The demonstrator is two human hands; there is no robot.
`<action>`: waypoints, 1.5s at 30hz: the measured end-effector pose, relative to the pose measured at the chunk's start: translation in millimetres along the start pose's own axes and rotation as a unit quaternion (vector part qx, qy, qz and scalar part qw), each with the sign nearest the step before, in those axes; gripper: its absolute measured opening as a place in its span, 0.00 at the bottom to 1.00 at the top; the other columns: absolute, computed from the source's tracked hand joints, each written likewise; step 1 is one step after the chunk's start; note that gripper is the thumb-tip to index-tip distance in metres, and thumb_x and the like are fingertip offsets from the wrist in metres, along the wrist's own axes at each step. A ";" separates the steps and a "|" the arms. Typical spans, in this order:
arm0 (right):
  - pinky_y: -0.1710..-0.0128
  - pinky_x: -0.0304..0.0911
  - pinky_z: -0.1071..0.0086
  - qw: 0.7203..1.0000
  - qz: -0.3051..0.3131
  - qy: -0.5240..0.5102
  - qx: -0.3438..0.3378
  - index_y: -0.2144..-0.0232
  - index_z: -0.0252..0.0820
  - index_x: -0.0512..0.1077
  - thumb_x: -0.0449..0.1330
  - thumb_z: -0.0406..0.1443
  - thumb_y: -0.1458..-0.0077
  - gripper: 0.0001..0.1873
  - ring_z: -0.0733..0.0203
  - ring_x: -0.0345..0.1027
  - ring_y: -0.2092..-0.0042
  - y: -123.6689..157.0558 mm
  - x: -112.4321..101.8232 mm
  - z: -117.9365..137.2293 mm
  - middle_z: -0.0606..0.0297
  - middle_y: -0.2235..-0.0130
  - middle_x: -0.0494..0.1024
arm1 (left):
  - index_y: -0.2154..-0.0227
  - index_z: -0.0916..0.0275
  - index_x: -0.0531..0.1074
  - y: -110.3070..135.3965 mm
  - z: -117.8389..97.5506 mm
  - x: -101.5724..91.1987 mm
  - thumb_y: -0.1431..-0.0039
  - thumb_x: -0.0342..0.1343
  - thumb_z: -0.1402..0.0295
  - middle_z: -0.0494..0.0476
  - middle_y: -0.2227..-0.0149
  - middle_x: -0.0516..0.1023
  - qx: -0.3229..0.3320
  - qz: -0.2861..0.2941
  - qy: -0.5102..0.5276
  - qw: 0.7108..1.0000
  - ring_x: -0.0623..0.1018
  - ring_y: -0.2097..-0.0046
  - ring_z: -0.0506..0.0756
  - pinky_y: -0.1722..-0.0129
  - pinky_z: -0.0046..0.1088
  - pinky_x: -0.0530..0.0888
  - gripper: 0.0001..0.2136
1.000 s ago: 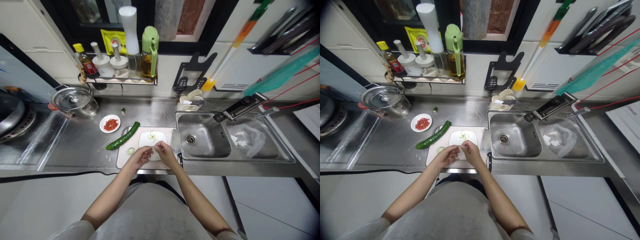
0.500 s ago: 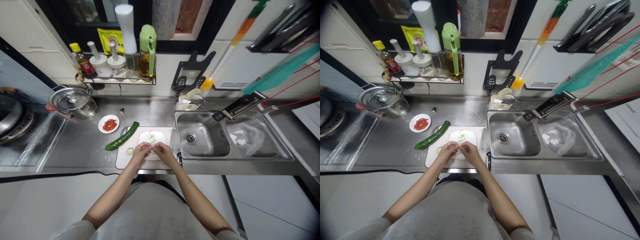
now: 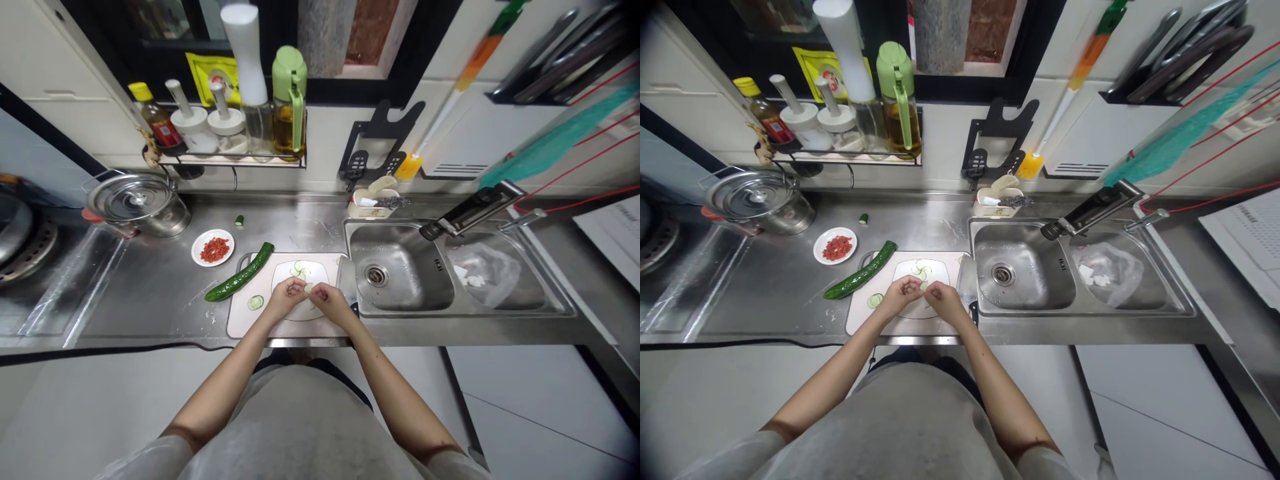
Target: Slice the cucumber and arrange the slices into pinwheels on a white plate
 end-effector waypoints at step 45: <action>0.61 0.55 0.70 0.889 0.074 0.449 0.044 0.48 0.49 0.68 0.43 0.38 0.35 0.19 0.58 0.65 0.55 3.0 -5.8 -41.1 0.59 0.57 0.74 | 0.60 0.55 0.75 -43.9 22.4 35.1 0.40 0.51 0.63 0.54 0.63 0.73 0.064 0.010 -0.520 0.852 0.73 0.61 0.53 0.66 0.26 0.66 0.10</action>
Point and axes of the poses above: each hand's wrist, its own y-axis away from the middle knuckle, its own x-axis out of the palm, z = x × y, the point moved 7 cm from there along -y, towards the middle knuckle
